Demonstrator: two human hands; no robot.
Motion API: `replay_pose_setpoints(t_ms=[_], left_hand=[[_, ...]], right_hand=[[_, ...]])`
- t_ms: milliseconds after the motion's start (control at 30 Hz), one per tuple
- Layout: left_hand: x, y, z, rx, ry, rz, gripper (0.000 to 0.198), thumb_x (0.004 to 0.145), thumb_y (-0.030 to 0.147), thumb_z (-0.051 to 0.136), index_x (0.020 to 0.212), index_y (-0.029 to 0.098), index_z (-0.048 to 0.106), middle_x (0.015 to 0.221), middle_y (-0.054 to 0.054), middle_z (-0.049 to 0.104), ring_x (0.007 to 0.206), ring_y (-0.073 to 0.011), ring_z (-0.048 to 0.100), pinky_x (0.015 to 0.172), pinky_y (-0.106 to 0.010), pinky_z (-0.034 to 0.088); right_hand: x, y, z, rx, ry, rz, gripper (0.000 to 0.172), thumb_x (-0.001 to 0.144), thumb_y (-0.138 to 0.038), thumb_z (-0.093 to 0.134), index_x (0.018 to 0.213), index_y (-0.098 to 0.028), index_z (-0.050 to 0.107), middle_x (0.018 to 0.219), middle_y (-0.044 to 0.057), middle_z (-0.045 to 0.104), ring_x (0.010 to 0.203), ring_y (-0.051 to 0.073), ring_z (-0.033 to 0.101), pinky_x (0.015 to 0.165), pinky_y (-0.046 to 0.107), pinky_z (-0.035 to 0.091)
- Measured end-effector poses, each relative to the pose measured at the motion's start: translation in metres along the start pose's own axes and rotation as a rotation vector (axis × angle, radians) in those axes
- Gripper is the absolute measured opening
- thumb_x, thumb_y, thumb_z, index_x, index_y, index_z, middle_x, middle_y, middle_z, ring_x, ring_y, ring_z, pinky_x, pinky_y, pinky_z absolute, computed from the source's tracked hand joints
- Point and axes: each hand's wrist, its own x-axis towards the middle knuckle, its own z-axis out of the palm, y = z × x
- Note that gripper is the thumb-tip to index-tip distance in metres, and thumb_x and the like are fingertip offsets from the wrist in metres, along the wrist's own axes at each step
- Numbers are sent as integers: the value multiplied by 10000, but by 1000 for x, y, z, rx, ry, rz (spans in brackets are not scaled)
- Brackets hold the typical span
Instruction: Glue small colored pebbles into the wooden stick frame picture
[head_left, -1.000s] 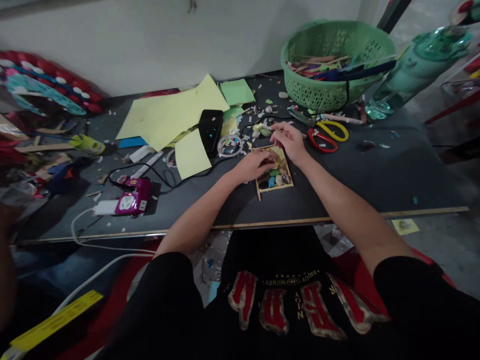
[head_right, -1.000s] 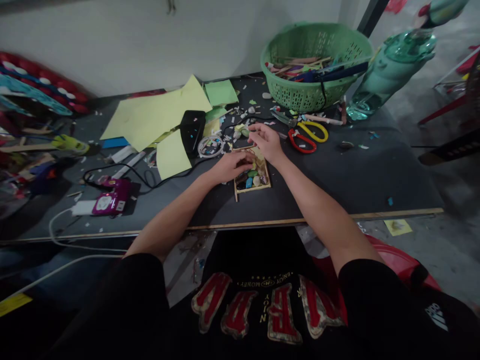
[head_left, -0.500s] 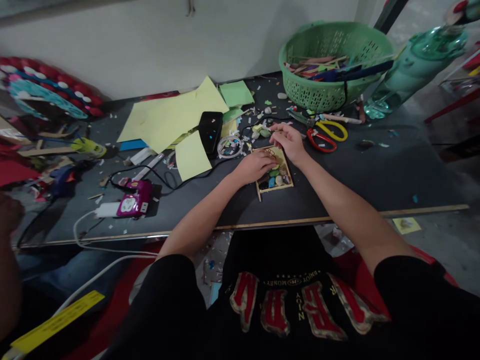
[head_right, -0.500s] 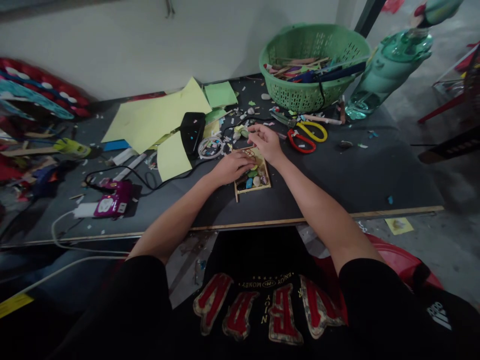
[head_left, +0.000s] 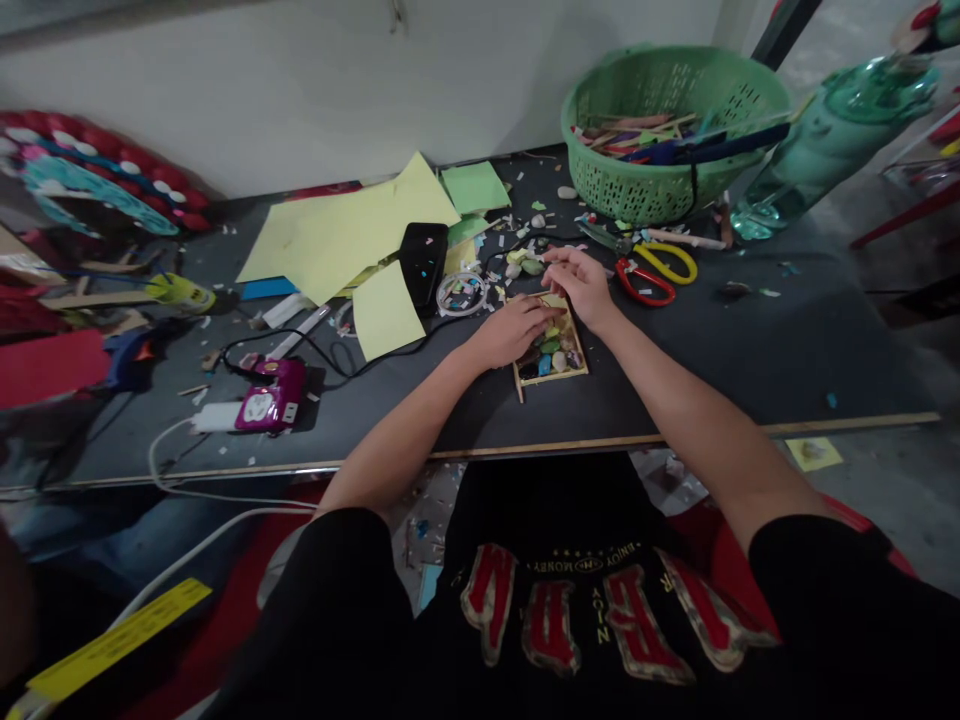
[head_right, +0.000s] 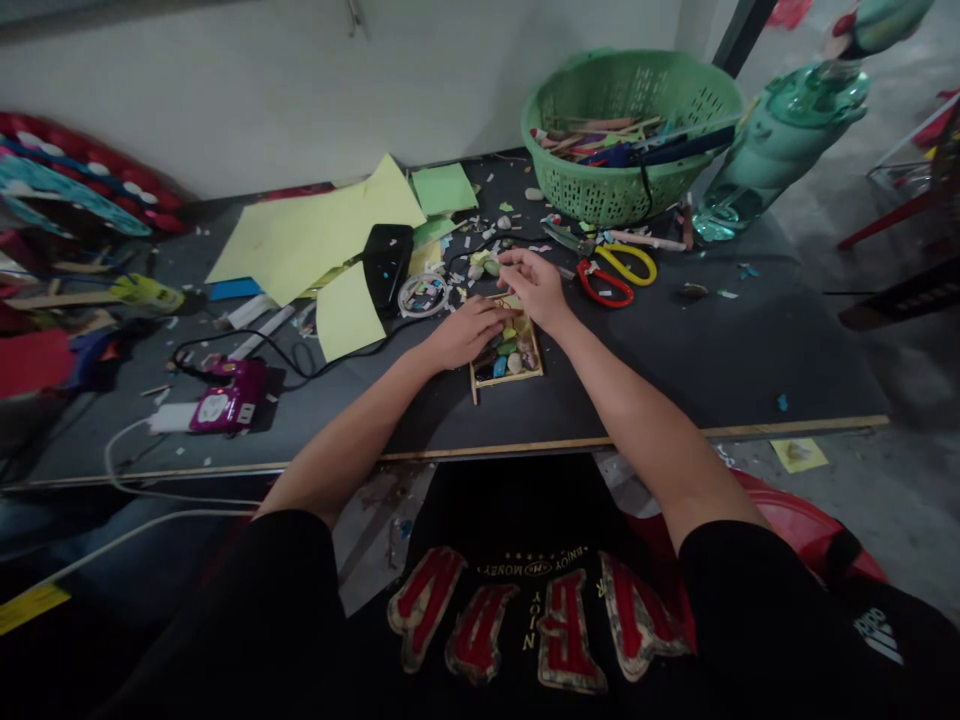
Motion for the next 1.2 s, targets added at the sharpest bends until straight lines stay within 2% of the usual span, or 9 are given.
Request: replay_pose_setpoints(t_ms=[233, 500, 733, 867, 1100, 1200], left_hand=[[0, -7, 0, -119, -40, 36, 297, 987, 222, 464, 1152, 224, 711, 1188, -100, 686, 1148, -204, 611, 1016, -394, 486], [0, 0, -2, -86, -73, -1, 264, 972, 296, 545, 1141, 216, 731, 1107, -90, 736, 1037, -198, 675, 967, -367, 510], [0, 3, -1, -124, 1, -86, 224, 947, 287, 599, 1097, 159, 705, 933, -66, 751, 854, -168, 686, 824, -300, 520], [0, 3, -1, -136, 14, -45, 179, 943, 291, 604, 987, 182, 738, 980, -63, 758, 961, -184, 690, 891, -314, 515], [-1, -1, -4, -154, -16, -47, 227, 955, 243, 551, 1055, 211, 751, 1071, -62, 763, 1021, -180, 697, 950, -329, 519], [-1, -2, -1, -167, -5, -67, 214, 935, 265, 593, 1053, 194, 758, 1068, -79, 763, 1014, -189, 700, 945, -327, 516]], right_hand=[[1, 2, 0, 5, 8, -4, 547, 714, -739, 676, 949, -252, 596, 695, -1, 607, 597, 148, 526, 601, 321, 462], [0, 4, 1, 48, 43, 7, 551, 676, -738, 721, 919, -252, 632, 658, -18, 630, 561, 133, 523, 581, 308, 476], [1, 10, -2, 16, 13, -12, 495, 754, -691, 689, 962, -246, 622, 688, -11, 633, 570, 132, 528, 575, 300, 467], [1, 8, 0, 35, 36, -13, 521, 726, -704, 706, 942, -235, 636, 676, -12, 635, 559, 120, 523, 560, 281, 454], [0, 6, 1, 26, 40, -16, 499, 729, -685, 712, 932, -233, 647, 659, -19, 640, 548, 114, 528, 565, 281, 461], [0, 6, 0, 27, 44, -12, 522, 714, -698, 718, 936, -231, 653, 666, -11, 646, 558, 124, 542, 573, 292, 472]])
